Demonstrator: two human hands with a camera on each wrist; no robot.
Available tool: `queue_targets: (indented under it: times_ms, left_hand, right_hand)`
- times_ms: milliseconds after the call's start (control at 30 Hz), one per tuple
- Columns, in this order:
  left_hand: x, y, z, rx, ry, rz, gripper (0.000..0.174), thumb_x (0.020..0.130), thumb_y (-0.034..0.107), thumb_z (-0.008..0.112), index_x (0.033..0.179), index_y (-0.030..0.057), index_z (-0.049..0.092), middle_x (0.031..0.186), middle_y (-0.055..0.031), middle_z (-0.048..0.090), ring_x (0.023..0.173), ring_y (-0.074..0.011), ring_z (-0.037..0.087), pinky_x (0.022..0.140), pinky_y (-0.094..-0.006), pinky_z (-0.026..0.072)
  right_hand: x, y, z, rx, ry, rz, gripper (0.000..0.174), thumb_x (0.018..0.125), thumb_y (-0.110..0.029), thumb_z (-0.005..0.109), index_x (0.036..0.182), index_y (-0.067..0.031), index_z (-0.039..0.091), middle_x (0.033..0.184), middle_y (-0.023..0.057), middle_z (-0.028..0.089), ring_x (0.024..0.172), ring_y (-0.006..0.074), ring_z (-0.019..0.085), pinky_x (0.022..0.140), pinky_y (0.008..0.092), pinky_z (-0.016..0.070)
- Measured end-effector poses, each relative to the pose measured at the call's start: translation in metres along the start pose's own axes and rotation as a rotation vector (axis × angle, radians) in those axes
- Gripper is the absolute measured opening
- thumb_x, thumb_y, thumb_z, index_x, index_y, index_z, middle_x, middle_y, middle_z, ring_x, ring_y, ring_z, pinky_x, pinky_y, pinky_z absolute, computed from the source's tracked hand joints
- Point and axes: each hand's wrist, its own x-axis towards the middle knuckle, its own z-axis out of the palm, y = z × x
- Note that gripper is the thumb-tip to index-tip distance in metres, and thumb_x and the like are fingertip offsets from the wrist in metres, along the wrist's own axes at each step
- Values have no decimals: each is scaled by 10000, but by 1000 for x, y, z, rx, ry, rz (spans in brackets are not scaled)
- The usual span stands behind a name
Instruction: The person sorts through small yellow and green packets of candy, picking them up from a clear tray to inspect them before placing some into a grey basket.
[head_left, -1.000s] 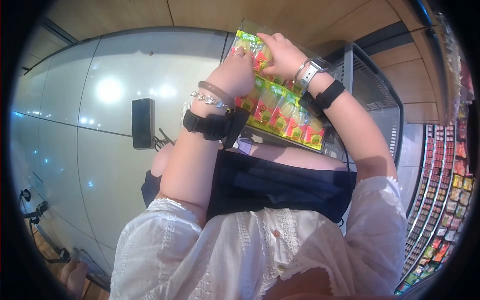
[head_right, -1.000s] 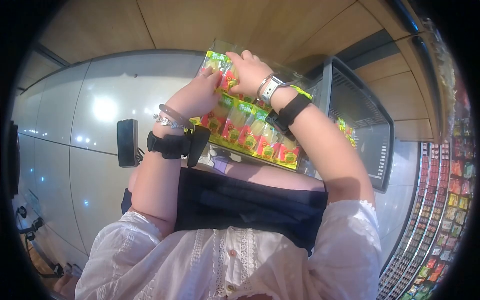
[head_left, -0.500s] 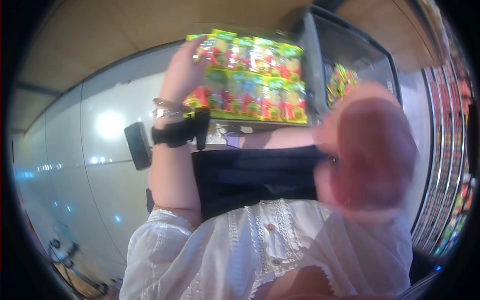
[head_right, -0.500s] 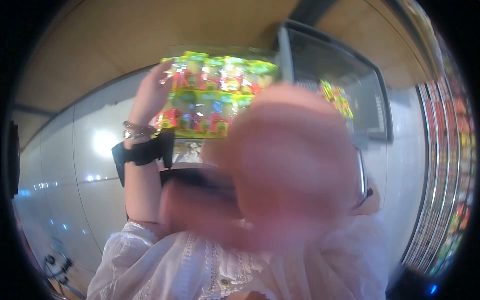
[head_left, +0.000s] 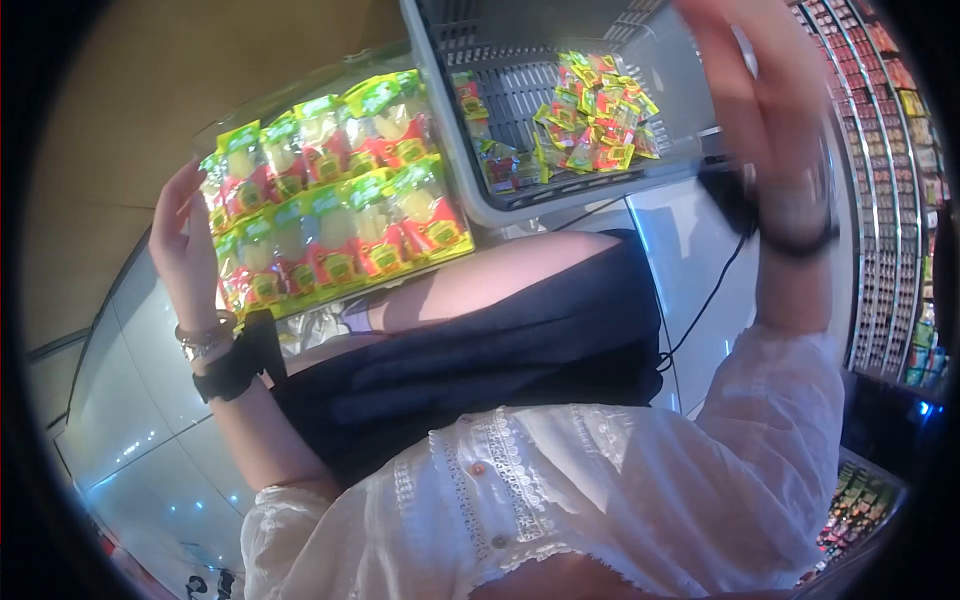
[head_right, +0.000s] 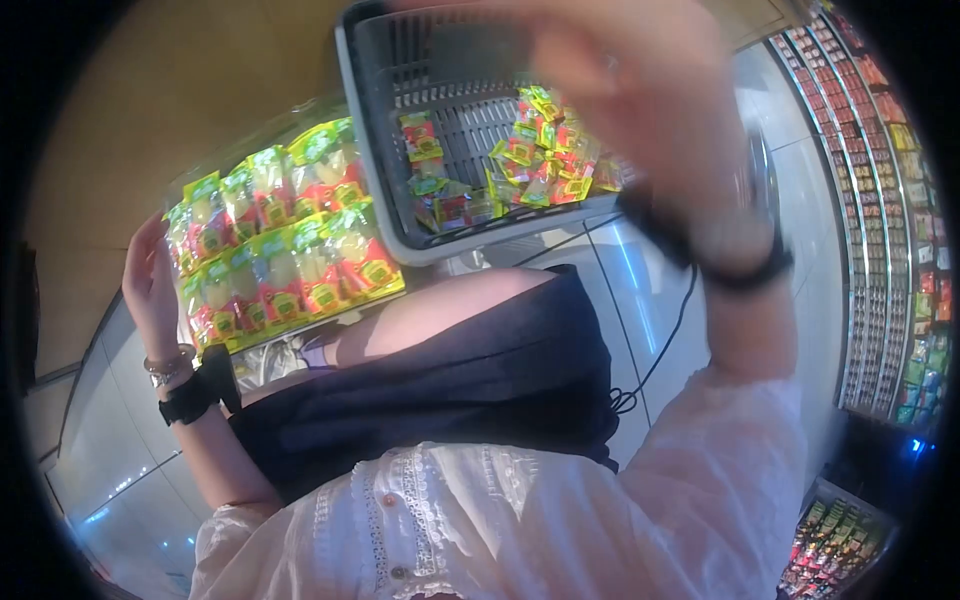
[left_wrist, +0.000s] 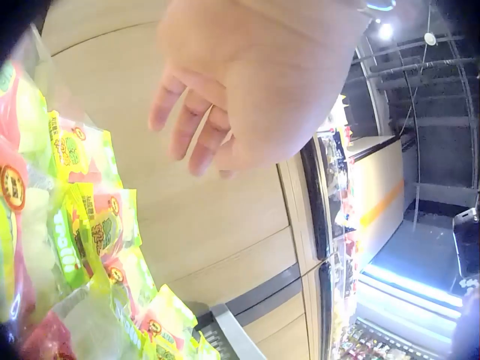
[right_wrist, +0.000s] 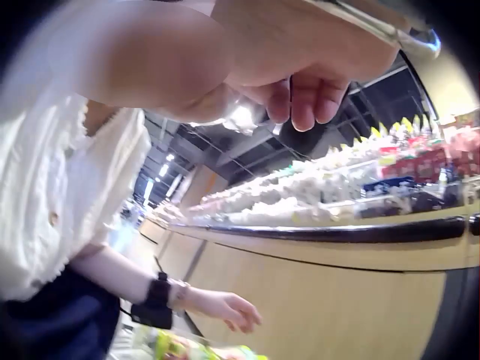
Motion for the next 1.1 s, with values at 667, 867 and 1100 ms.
queue_targets:
  times_ms: [667, 867, 1100]
  left_hand:
    - [0, 1, 10, 213, 83, -12, 177, 835, -27, 436, 967, -22, 554, 927, -76, 583, 893, -136, 529, 790, -252, 398]
    - [-4, 2, 7, 167, 75, 2, 177, 857, 8, 434, 986, -7, 555, 958, -84, 580, 920, -147, 527, 840, -276, 396]
    - [-5, 0, -2, 99, 87, 80, 177, 856, 2, 430, 984, -15, 551, 964, -97, 578, 941, -166, 530, 853, -295, 401]
  right_hand:
    - [-166, 259, 252, -161, -1160, 919, 1081, 494, -658, 641, 1293, -37, 262, 1276, 255, 281, 1164, 359, 357, 940, 385, 338]
    - [-144, 202, 249, -178, -1239, 866, 1009, 525, -623, 663, 1286, -88, 274, 1245, 269, 290, 1109, 394, 401, 923, 383, 353]
    - [-139, 176, 266, -222, -1105, 1036, 772, 603, -356, 693, 1255, -135, 343, 1232, 213, 349, 1055, 372, 462, 898, 381, 386]
